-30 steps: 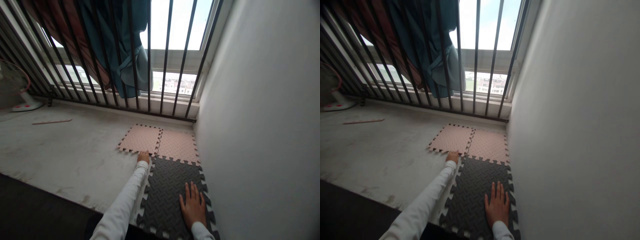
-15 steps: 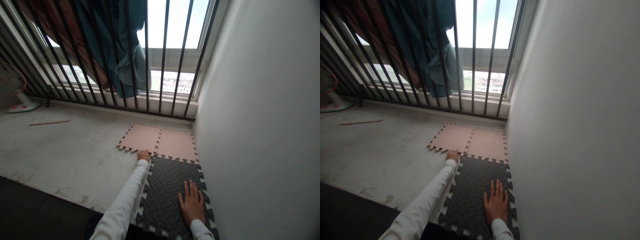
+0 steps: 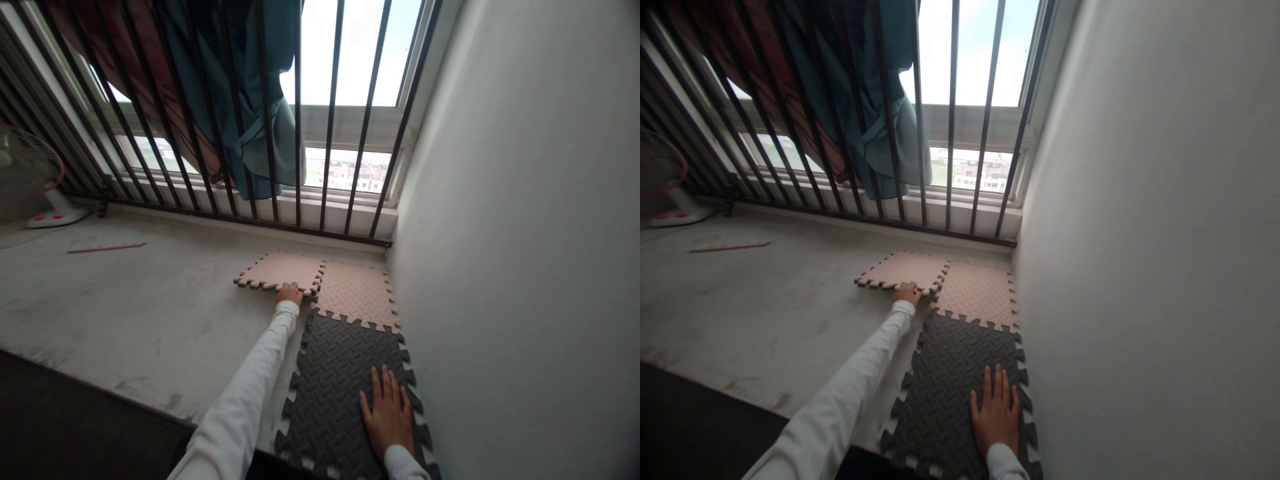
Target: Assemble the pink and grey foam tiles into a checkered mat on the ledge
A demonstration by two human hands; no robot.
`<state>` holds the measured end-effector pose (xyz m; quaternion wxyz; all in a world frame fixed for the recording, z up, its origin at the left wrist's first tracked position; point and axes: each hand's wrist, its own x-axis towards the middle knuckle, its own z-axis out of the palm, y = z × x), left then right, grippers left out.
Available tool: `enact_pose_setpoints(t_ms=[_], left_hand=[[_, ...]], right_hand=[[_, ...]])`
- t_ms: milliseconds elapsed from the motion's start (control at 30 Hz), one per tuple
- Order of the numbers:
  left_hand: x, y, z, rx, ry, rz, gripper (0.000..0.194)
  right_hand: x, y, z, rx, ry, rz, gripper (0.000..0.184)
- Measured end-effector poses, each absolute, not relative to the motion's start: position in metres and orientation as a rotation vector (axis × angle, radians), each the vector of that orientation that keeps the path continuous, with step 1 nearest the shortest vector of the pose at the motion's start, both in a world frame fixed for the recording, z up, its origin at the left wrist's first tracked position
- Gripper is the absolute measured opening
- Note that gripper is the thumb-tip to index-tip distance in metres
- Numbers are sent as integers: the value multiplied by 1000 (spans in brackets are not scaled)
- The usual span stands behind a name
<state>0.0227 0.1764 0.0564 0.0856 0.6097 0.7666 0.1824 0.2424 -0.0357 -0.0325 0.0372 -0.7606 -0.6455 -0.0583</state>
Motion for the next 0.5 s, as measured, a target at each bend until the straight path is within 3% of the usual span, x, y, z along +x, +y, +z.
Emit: enact_pose_setpoints(t_ms=[167,367,500], left_hand=[[-25,204,119,1673,2363,899,30],[-137,189,198,1319,2568,1271,38],[-201,136,192,1309,2664,1668,34]], right_hand=[[243,-35,-31,-2356,-1992,-180,59],[243,-34,-34,-2356,-1983,-231,59],[243,-33,-36,-2349,-1974,-284,59]])
